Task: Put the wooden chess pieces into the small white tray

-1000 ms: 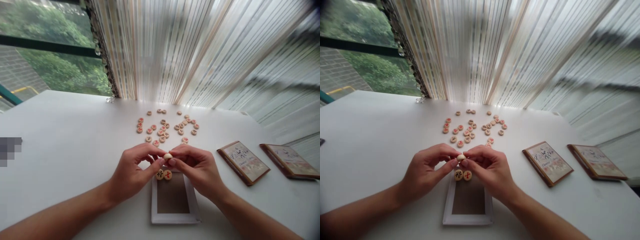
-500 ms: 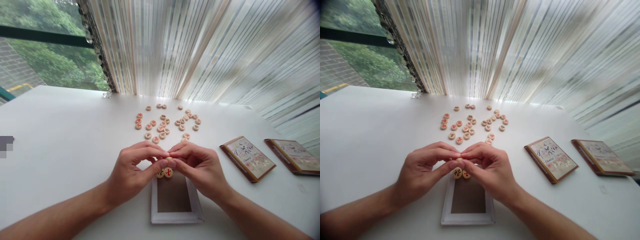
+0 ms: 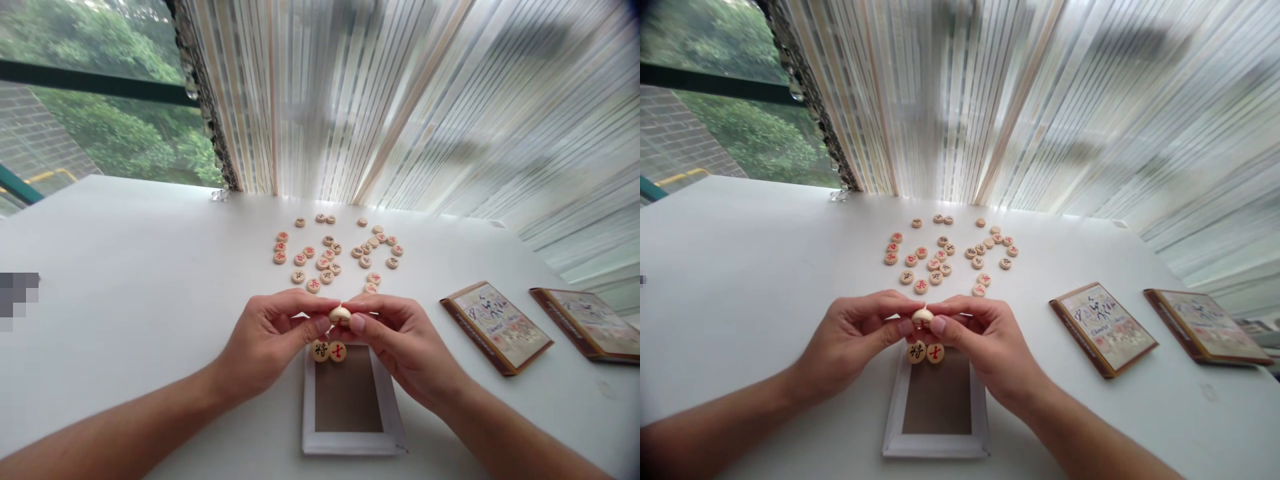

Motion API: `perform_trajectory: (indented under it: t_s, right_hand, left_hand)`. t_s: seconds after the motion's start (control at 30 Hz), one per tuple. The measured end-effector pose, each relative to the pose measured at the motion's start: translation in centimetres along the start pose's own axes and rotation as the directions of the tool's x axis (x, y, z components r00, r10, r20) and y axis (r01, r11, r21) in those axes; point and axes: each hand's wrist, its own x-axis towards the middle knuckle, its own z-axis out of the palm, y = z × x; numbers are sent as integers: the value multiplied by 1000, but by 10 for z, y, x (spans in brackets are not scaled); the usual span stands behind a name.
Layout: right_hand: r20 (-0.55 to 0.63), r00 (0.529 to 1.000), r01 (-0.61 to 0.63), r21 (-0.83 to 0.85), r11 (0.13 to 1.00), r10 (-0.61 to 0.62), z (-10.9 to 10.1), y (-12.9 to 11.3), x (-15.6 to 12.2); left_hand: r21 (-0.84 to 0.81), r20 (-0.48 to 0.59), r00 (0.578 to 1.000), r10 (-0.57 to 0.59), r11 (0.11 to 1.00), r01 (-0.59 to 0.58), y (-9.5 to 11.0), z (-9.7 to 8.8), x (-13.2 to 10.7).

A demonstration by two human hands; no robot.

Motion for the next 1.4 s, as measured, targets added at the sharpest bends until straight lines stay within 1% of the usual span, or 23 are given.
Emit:
perform_trajectory:
  t_s: [0.1,0.23,0.37,0.53,0.8,0.9,0.97,1.0,1.1,1.17,1.27,1.33,1.4]
  right_hand:
    - [-3,998,-57,31,998,58,0,-1,1]
    - [-20,992,-119,74,990,121,1,-3,1]
    - [-41,988,-147,102,984,152,4,-5,0]
    - [-45,990,-133,73,988,137,5,-5,-1]
    - [-17,996,-82,25,996,83,6,-1,-3]
    - [-20,997,-73,14,997,73,9,-3,-3]
    - [-40,996,-74,-7,997,74,10,-4,-3]
    - [-52,996,-74,-23,997,73,10,-4,-3]
    - [-79,994,-76,-81,994,69,10,-4,-5]
    - [-87,994,-82,-116,990,72,11,-4,-6]
    - [-82,994,-81,-124,989,71,12,-5,-7]
    - [-73,995,-80,-107,991,72,13,-6,-7]
    - [-66,995,-83,-94,992,77,13,-7,-7]
  left_hand:
    - [-87,6,999,-50,995,51,-2,1,-1]
    - [-126,-18,997,-78,989,76,0,3,-1]
    - [-184,17,991,-136,973,136,3,3,-2]
    - [-198,40,986,-160,966,165,1,1,-4]
    - [-142,69,988,-138,979,147,2,3,-7]
    - [-49,55,996,-66,996,68,3,3,-8]
    - [76,49,998,38,996,-42,3,3,-8]
    - [150,53,993,103,983,-110,2,2,-8]
    - [354,91,954,285,887,-298,0,-1,-8]
    - [425,139,917,373,814,-395,-3,-3,-9]
    - [450,207,874,440,750,-485,-6,-4,-10]
    - [455,224,864,450,736,-501,-6,-5,-11]
    - [452,226,864,450,737,-502,-6,-4,-10]
